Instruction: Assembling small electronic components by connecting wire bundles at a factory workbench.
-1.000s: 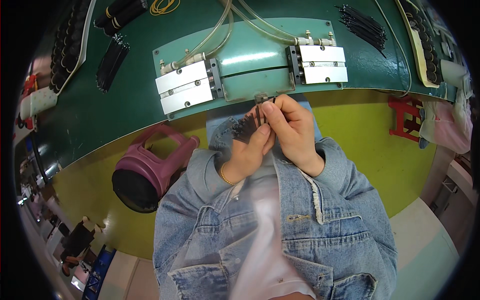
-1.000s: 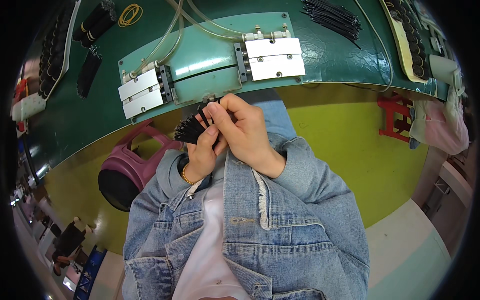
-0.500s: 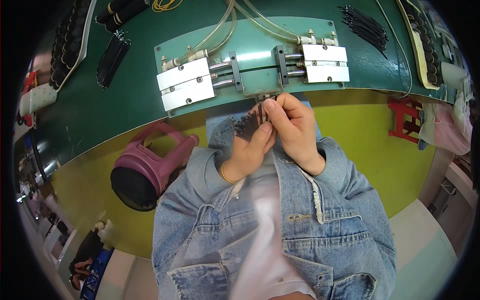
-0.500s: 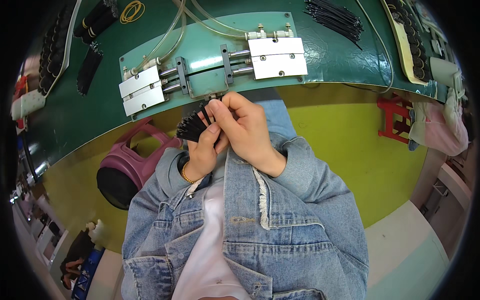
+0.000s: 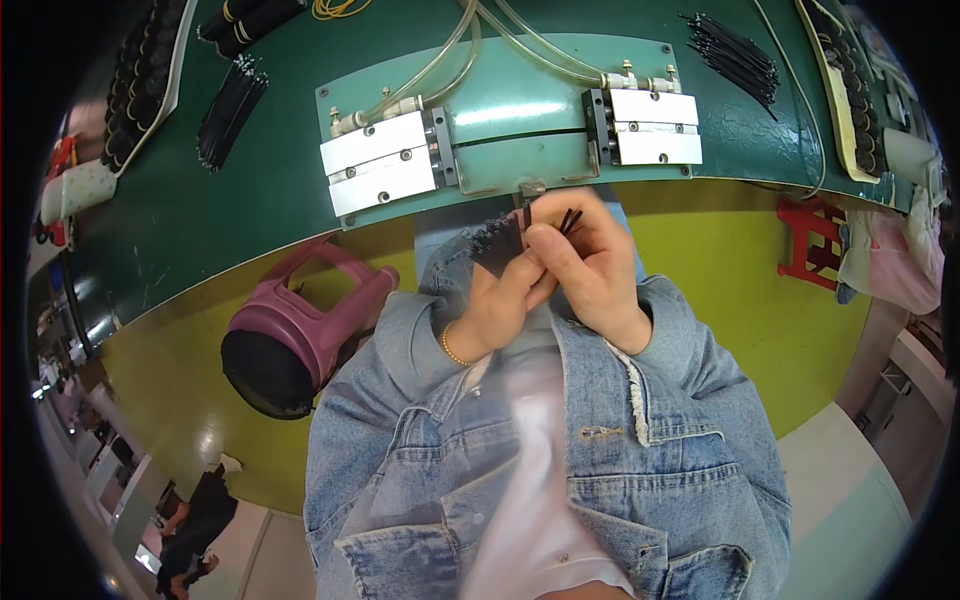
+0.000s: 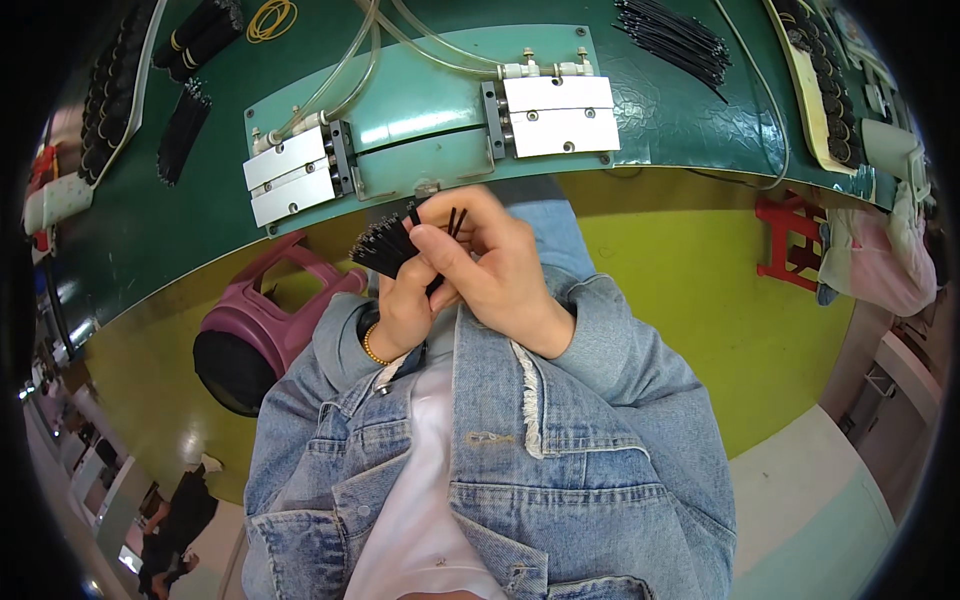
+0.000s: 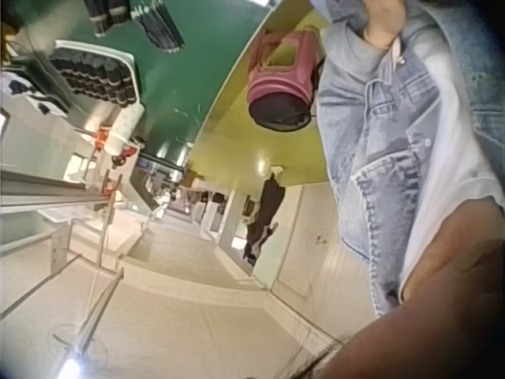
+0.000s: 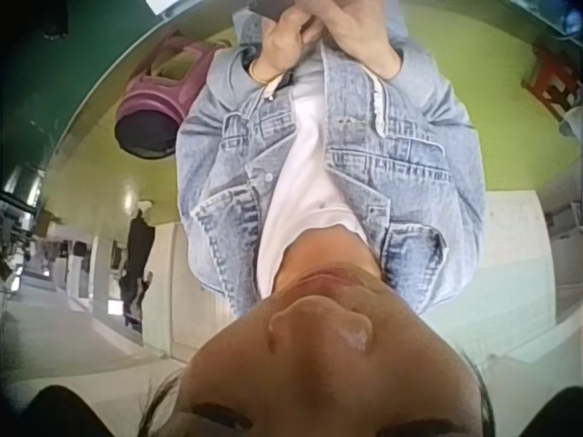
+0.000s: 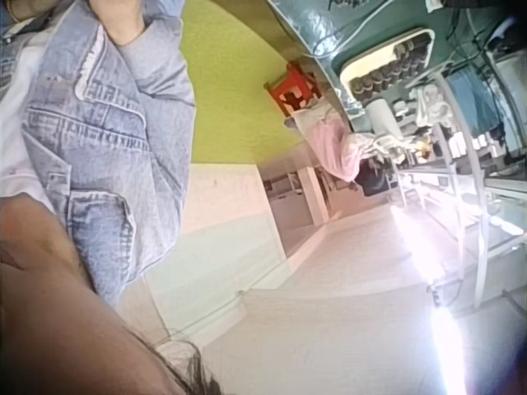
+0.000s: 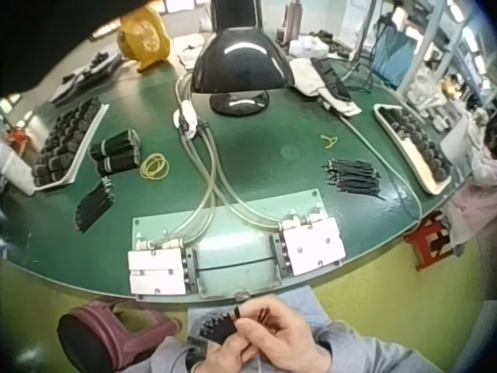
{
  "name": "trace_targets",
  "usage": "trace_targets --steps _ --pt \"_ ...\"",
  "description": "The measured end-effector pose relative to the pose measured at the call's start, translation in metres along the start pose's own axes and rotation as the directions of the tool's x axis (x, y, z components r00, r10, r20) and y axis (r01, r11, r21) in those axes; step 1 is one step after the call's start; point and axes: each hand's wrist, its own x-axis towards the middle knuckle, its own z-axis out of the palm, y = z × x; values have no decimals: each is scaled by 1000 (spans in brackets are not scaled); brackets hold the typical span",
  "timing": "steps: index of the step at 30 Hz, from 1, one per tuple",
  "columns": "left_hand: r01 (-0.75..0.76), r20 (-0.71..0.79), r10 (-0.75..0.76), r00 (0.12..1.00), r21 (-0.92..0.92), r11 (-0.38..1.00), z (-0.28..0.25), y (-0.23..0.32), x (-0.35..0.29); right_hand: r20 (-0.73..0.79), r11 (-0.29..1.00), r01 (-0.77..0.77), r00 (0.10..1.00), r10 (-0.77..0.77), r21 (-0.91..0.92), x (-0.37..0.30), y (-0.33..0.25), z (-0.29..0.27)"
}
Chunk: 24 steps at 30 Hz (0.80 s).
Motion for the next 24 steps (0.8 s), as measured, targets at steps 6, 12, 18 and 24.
trace_targets --steps 6,12,18,24 --pt "12 82 -3 997 -99 995 -3 -2 0 147 985 -151 976 162 -86 1 -5 -11" --pt "-48 27 52 998 -151 987 3 0 3 110 990 -143 984 142 1 1 -5 -9" --pt "-35 55 36 998 -11 999 -5 -8 1 149 984 -169 973 177 -65 5 -11 -11" --pt "-80 -16 80 997 -26 996 -1 -7 0 163 981 -177 969 188 -79 5 -11 -13"
